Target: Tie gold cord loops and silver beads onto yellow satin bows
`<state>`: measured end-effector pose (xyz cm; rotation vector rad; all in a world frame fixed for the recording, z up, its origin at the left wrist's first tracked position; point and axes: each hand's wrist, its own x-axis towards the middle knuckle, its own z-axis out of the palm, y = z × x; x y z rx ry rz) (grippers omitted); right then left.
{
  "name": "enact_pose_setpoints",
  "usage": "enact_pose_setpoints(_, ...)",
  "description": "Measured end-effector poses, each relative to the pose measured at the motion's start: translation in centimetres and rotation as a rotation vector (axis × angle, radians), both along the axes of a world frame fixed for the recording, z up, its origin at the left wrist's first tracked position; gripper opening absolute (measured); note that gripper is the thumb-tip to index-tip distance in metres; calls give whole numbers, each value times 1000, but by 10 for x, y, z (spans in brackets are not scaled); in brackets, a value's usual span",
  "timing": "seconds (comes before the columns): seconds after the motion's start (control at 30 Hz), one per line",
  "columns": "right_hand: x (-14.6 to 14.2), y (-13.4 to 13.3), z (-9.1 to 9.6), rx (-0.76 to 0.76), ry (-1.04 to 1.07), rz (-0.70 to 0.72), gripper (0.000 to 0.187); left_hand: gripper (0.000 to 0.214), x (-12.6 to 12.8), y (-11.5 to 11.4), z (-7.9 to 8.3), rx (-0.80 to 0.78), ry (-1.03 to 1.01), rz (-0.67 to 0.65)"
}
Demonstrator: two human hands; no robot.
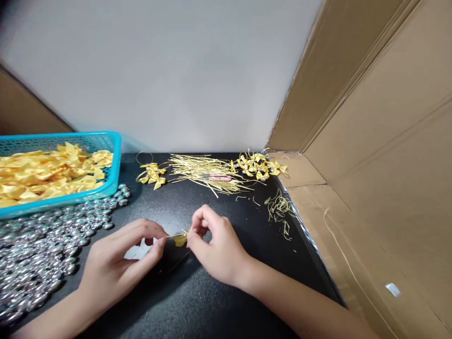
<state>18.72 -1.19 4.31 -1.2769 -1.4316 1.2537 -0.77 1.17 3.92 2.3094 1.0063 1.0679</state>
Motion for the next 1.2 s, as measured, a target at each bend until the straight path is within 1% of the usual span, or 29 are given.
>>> enact_pose_setpoints(0.07,1,2,-3,-4,-13,-37,17,13,-3,3,1,-79,-20,56)
enact_pose_setpoints(0.13,3,5,-6,-4,-19,-67,16,13,-5,9,1,-224,-93,121)
enact_pose_setpoints(0.2,4,9,-10,-1,-21,-96,15,15,-7,16,0,-407,-242,172)
enact_pose_setpoints(0.27,6,12,-14,-4,-24,-123,15,18,-7,22,0,-597,-443,182)
enact_pose_setpoints(0.3,7,14,-15,-8,-26,-133,14,18,-7,24,0,-691,-543,169)
enact_pose_setpoints(0.37,7,16,-16,-12,-28,-139,14,18,-5,26,1,-868,-704,103)
enact_pose_setpoints(0.4,8,16,-16,-7,-28,-140,14,17,-4,27,3,-940,-756,58)
enact_pose_setpoints(0.47,7,17,-16,13,-31,-148,15,18,-3,26,5,-1027,-797,-45)
enact_pose_setpoints(0.53,7,16,-16,27,-19,-153,15,21,-3,25,5,-1058,-750,-139)
enact_pose_setpoints(0.6,7,15,-15,33,11,-149,15,24,-5,24,5,-1049,-612,-187)
enact_pose_setpoints(0.77,7,12,-12,70,44,-113,15,34,-9,22,6,-987,-120,-231)
enact_pose_setpoints(0.83,7,12,-11,73,43,-95,15,36,-9,21,6,-971,-14,-250)
enact_pose_setpoints(0.87,7,12,-11,69,41,-89,15,38,-10,21,7,-951,5,-250)
enact_pose_setpoints(0.93,6,12,-11,56,27,-87,15,43,-12,21,7,-904,-32,-236)
enact_pose_setpoints(1.0,6,12,-11,37,8,-85,16,49,-14,22,8,-896,-171,-213)
enact_pose_setpoints(1.1,5,12,-12,18,-30,-32,17,50,-15,24,7,-957,-437,-168)
enact_pose_setpoints(1.2,5,11,-13,50,-88,14,16,46,-14,25,5,-1015,-594,-134)
